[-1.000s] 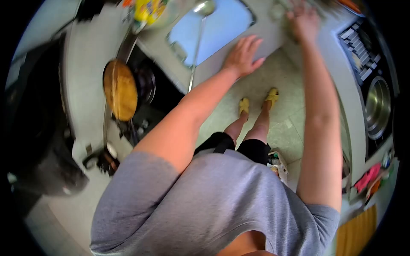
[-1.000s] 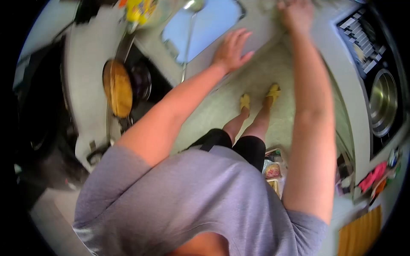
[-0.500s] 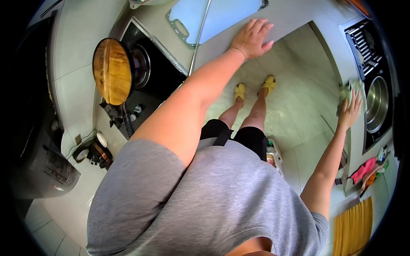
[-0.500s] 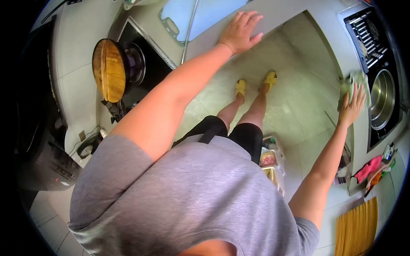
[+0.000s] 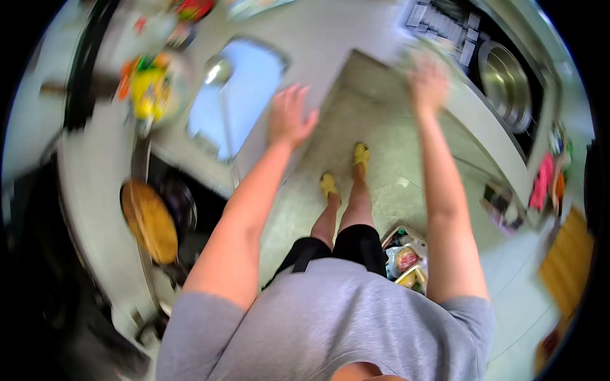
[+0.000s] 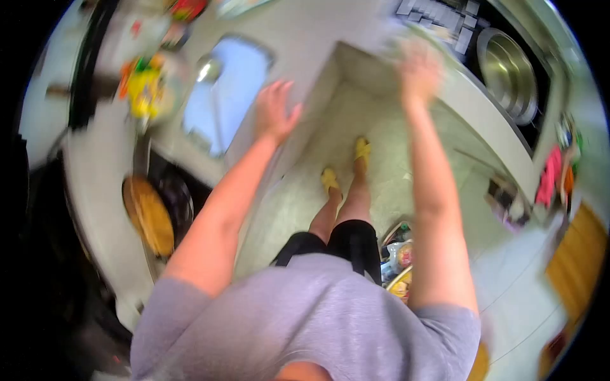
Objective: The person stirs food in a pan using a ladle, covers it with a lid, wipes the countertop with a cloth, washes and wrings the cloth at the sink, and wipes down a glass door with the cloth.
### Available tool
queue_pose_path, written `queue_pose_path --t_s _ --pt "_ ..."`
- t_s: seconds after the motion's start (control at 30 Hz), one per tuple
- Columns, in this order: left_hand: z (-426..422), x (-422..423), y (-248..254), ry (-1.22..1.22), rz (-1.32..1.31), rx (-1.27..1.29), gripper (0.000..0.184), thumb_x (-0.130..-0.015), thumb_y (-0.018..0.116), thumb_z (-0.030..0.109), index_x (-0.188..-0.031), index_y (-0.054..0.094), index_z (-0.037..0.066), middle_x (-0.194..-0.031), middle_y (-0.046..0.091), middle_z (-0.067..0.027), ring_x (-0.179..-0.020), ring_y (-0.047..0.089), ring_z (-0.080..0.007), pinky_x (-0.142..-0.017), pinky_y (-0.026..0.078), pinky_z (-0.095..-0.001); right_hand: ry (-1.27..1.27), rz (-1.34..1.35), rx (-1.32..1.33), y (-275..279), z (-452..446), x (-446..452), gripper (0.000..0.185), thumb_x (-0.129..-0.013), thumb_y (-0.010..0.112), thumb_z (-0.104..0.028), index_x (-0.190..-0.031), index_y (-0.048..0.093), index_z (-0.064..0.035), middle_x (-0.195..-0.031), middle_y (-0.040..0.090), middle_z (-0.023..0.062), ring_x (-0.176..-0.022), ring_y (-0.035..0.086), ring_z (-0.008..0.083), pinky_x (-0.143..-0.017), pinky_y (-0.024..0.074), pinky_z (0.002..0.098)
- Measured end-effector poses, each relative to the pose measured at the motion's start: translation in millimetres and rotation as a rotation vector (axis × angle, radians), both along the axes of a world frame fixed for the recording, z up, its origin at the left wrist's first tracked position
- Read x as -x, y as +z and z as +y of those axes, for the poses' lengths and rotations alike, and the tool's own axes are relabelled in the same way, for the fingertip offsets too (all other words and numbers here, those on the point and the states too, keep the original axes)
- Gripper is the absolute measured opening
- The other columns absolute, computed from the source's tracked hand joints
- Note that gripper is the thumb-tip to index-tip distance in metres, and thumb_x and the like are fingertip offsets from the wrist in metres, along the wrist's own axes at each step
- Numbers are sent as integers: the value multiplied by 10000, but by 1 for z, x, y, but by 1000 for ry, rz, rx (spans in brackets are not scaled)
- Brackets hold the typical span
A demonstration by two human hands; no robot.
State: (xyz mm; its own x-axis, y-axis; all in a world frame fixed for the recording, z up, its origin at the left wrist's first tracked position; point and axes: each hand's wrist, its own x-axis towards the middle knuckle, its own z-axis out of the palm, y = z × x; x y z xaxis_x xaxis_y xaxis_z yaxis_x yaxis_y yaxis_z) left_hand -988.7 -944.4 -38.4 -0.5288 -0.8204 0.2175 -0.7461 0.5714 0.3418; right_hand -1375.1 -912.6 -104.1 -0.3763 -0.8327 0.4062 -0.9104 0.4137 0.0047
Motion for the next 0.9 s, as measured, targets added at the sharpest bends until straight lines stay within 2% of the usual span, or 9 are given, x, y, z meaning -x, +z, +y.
queue_pose_path --t_s 0.1,0.17,0.3,0.53,0.63,0.7,0.8,0.87,0.9 --pt "-1 2 1 -41 -14 20 593 -847 688 275 -1382 511 91 -1390 494 -173 -1268 460 -396 -1098 388 -506 150 -131 -104 43 -56 -66 546 -952 584 -438 -1477 504 -310 -1594 410 -3 -1460 370 308 -1218 243 492" --pt "3 5 4 -36 -34 12 606 -845 693 256 -1397 509 88 -1398 487 -173 -1274 449 -397 -1106 377 -503 232 -252 -86 49 -68 -72 506 -983 539 -457 -1470 517 -317 -1628 354 -17 -1525 250 321 -1243 197 498" --pt "5 10 8 -61 -43 12 625 -847 690 249 -1418 503 82 -1409 478 -175 -1282 431 -402 -1111 361 -501 407 -252 -41 43 -12 -3 511 -999 517 -513 -1492 471 -387 -1633 335 -54 -1511 285 304 -1243 217 474" --pt "2 5 5 -96 -46 15 616 -869 644 269 -1428 494 58 -1416 464 -200 -1280 423 -425 -1108 349 -518 12 -121 -89 53 194 158 540 -970 563 -372 -1501 466 -373 -1625 354 -35 -1478 345 313 -1202 293 461" --pt "3 6 7 -61 -82 -8 623 -866 645 273 -1428 493 51 -1419 462 -201 -1276 426 -425 -1105 347 -523 -296 -116 -83 47 256 216 523 -1002 516 -400 -1519 446 -357 -1625 357 -36 -1478 342 311 -1203 286 460" --pt "3 2 7 -59 -83 -6 625 -866 643 277 -1429 494 51 -1418 463 -201 -1277 427 -424 -1106 345 -524 -409 -114 -60 38 270 230 512 -1012 496 -423 -1516 456 -345 -1624 359 -37 -1481 338 309 -1203 279 472" --pt "1 3 5 -58 -80 -4 625 -867 636 286 -1429 495 53 -1417 468 -199 -1282 427 -422 -1110 341 -524 -845 -20 -29 8 256 220 502 -1019 447 -494 -1480 520 -308 -1630 355 -35 -1493 316 315 -1184 259 527" --pt "3 4 7 -65 -75 -15 623 -869 631 290 -1429 496 54 -1416 471 -197 -1286 426 -421 -1113 339 -524 -863 94 0 1 218 173 484 -984 517 -438 -1447 556 -303 -1597 412 2 -1454 371 361 -1156 300 528" --pt "3 5 9 -62 -82 -9 621 -870 628 290 -1429 496 55 -1416 473 -195 -1290 426 -418 -1119 330 -524 -783 -29 219 6 193 144 483 -953 554 -400 -1424 575 -301 -1561 456 23 -1415 414 382 -1133 322 537"
